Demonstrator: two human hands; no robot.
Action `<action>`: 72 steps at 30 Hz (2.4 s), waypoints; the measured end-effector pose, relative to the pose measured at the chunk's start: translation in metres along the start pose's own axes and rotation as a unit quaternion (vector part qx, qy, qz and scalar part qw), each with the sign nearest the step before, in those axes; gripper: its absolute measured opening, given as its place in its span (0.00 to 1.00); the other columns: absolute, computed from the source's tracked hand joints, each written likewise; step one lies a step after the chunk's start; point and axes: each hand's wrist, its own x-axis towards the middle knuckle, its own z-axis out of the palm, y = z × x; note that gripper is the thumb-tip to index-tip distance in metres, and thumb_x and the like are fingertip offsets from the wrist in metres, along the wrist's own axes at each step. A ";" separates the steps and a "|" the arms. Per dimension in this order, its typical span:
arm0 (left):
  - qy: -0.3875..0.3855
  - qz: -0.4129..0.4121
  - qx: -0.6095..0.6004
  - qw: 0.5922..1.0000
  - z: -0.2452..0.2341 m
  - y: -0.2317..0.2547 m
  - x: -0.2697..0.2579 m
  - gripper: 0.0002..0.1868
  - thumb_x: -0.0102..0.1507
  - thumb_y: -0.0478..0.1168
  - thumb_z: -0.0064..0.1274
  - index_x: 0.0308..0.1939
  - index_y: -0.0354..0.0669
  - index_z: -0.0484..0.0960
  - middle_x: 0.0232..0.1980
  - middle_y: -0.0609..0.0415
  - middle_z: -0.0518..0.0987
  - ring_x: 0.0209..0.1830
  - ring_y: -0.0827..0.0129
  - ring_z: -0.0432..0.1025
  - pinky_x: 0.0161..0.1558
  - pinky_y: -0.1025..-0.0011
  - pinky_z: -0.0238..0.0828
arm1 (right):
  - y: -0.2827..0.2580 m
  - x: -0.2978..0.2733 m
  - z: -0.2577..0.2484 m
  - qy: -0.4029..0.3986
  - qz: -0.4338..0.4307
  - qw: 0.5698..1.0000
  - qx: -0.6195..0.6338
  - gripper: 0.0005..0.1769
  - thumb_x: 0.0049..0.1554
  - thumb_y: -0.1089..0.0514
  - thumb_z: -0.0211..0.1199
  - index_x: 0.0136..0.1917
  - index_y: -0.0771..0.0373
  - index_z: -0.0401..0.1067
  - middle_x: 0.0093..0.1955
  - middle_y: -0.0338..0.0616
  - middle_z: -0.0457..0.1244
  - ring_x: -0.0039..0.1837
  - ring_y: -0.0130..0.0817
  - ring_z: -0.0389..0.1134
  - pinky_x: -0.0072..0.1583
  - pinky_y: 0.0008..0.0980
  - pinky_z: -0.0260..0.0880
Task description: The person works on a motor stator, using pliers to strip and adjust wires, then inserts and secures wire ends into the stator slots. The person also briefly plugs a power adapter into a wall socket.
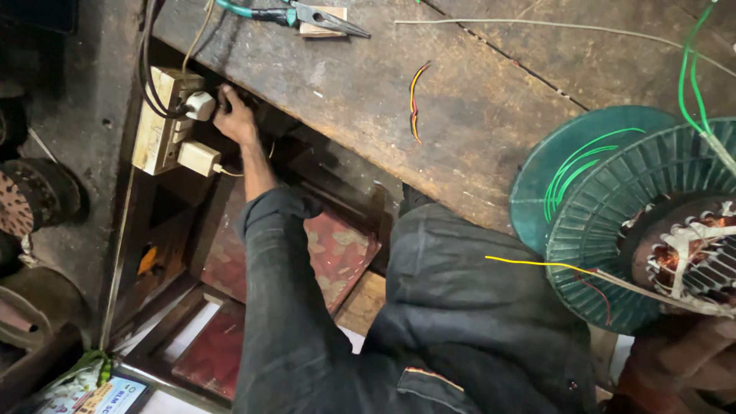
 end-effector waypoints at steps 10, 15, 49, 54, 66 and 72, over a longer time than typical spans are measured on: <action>-0.037 0.073 -0.032 0.996 -0.002 -0.033 0.000 0.17 0.66 0.41 0.58 0.52 0.28 0.85 0.46 0.41 0.88 0.41 0.67 0.81 0.49 0.67 0.77 | -0.034 0.048 -0.022 -0.023 0.419 0.744 0.520 0.23 0.76 0.45 0.44 0.70 0.63 0.66 0.71 0.47 0.62 0.68 0.35 0.64 0.69 0.28 0.65; -0.005 -0.013 -0.233 0.972 0.025 -0.034 0.011 0.21 0.68 0.38 0.56 0.61 0.26 0.78 0.56 0.44 0.84 0.47 0.70 0.78 0.48 0.68 0.79 | -0.027 0.047 -0.021 -0.029 0.356 0.799 0.483 0.18 0.78 0.51 0.46 0.71 0.66 0.61 0.72 0.55 0.58 0.72 0.40 0.63 0.74 0.37 0.62; -0.049 -0.243 -0.269 0.931 -0.029 0.000 0.022 0.12 0.62 0.31 0.49 0.34 0.18 0.83 0.28 0.40 0.83 0.22 0.56 0.81 0.23 0.66 0.81 | -0.040 0.093 -0.025 0.093 0.344 0.788 0.501 0.15 0.72 0.56 0.57 0.52 0.72 0.60 0.54 0.52 0.59 0.39 0.31 0.64 0.43 0.26 0.67; -0.057 -0.245 -0.274 0.928 -0.040 0.017 0.019 0.11 0.61 0.29 0.49 0.33 0.18 0.83 0.29 0.39 0.83 0.22 0.57 0.80 0.22 0.67 0.78 | -0.045 0.102 -0.031 0.091 0.361 0.751 0.545 0.16 0.73 0.55 0.59 0.49 0.71 0.63 0.51 0.50 0.61 0.39 0.30 0.65 0.43 0.25 0.68; -0.063 -0.254 -0.324 0.909 -0.046 0.043 0.009 0.11 0.62 0.30 0.48 0.35 0.19 0.81 0.30 0.38 0.82 0.23 0.56 0.79 0.25 0.66 0.80 | -0.041 0.082 -0.022 0.122 0.364 0.746 0.544 0.20 0.76 0.56 0.61 0.47 0.75 0.65 0.51 0.52 0.61 0.41 0.32 0.66 0.46 0.26 0.69; -0.069 -0.254 -0.279 0.924 -0.046 0.039 0.013 0.12 0.62 0.31 0.47 0.35 0.20 0.81 0.31 0.39 0.83 0.23 0.56 0.80 0.25 0.66 0.80 | -0.042 0.076 -0.020 0.127 0.364 0.739 0.552 0.18 0.75 0.57 0.61 0.48 0.76 0.67 0.50 0.52 0.62 0.40 0.31 0.66 0.45 0.26 0.68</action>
